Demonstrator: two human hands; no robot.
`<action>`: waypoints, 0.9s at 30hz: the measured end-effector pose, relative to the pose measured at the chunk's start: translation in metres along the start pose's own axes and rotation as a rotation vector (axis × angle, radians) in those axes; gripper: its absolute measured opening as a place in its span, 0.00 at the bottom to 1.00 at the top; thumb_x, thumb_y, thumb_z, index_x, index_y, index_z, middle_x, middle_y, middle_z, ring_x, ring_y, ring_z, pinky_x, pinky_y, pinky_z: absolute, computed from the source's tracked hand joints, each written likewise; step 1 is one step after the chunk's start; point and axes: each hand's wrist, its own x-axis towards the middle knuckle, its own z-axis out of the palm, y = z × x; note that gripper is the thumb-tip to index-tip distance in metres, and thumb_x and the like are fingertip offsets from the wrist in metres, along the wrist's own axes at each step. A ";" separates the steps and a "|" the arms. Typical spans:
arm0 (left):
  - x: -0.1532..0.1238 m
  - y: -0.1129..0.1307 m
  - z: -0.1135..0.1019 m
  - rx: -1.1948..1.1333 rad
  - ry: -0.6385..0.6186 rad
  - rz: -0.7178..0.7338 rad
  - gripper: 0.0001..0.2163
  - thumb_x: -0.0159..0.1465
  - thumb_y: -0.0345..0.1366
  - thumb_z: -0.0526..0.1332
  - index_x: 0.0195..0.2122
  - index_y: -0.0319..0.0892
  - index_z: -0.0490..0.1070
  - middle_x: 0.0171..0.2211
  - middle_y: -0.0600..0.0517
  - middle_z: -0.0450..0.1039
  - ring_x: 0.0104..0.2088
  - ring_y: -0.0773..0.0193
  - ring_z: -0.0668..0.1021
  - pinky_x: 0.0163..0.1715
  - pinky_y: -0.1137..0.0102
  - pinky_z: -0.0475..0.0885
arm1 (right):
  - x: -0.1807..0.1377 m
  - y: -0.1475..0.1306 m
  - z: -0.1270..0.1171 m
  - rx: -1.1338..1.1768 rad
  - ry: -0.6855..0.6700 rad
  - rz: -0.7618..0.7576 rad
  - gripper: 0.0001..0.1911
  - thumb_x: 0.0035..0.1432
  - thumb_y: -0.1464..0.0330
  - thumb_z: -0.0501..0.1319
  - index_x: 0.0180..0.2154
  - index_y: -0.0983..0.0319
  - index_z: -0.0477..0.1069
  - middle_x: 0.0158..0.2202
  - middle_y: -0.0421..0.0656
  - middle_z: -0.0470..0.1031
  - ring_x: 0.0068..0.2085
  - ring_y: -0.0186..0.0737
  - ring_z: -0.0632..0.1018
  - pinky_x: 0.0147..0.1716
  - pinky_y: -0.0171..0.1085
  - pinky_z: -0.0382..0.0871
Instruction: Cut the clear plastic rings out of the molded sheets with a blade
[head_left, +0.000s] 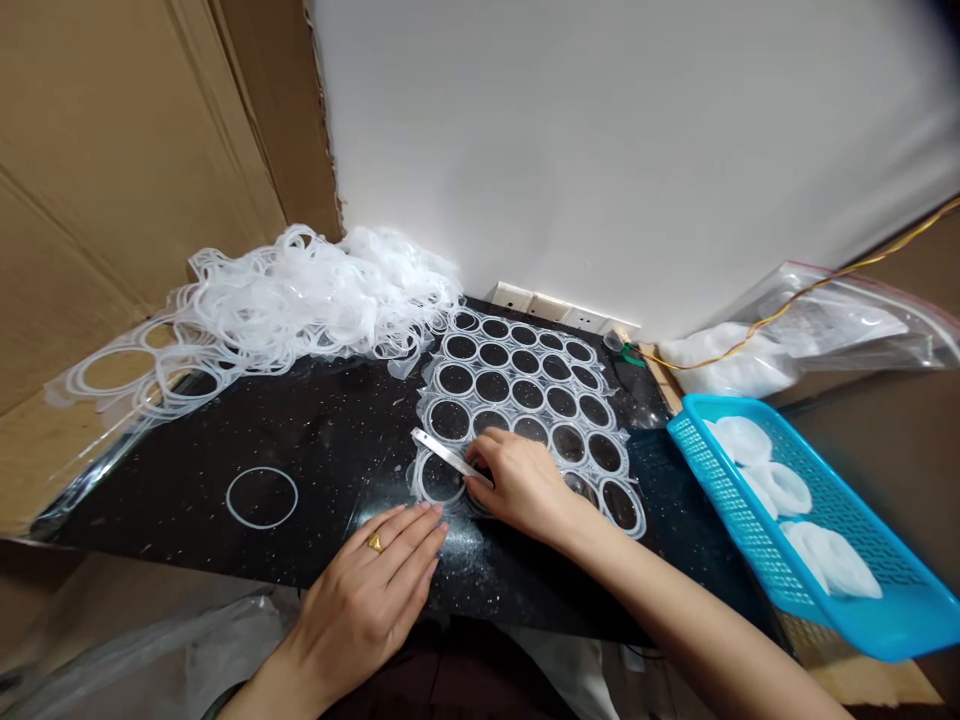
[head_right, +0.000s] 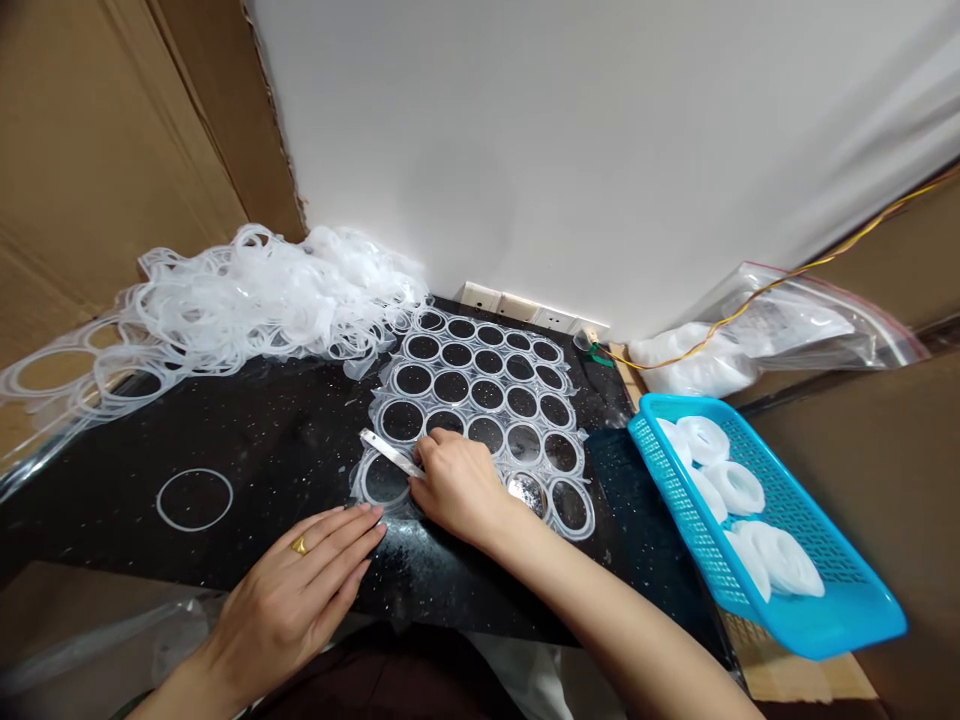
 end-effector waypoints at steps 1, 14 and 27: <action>0.000 0.000 0.000 -0.001 0.002 -0.002 0.16 0.66 0.23 0.56 0.55 0.34 0.70 0.54 0.44 0.73 0.57 0.56 0.72 0.58 0.60 0.67 | 0.004 -0.002 -0.001 -0.022 -0.036 0.005 0.06 0.54 0.70 0.62 0.36 0.63 0.74 0.34 0.46 0.77 0.33 0.39 0.75 0.29 0.34 0.58; -0.002 0.001 0.002 0.002 -0.008 -0.010 0.17 0.65 0.23 0.57 0.55 0.33 0.70 0.54 0.42 0.73 0.58 0.55 0.72 0.57 0.59 0.68 | -0.001 0.013 -0.003 0.750 0.127 -0.011 0.02 0.53 0.74 0.61 0.31 0.62 0.68 0.26 0.37 0.70 0.25 0.30 0.69 0.25 0.30 0.62; -0.002 0.001 0.003 -0.006 -0.009 -0.039 0.16 0.65 0.24 0.56 0.53 0.34 0.71 0.53 0.43 0.74 0.56 0.54 0.73 0.55 0.59 0.69 | -0.008 0.011 0.008 0.763 0.063 -0.235 0.06 0.61 0.69 0.62 0.33 0.64 0.76 0.33 0.45 0.78 0.35 0.37 0.76 0.36 0.36 0.71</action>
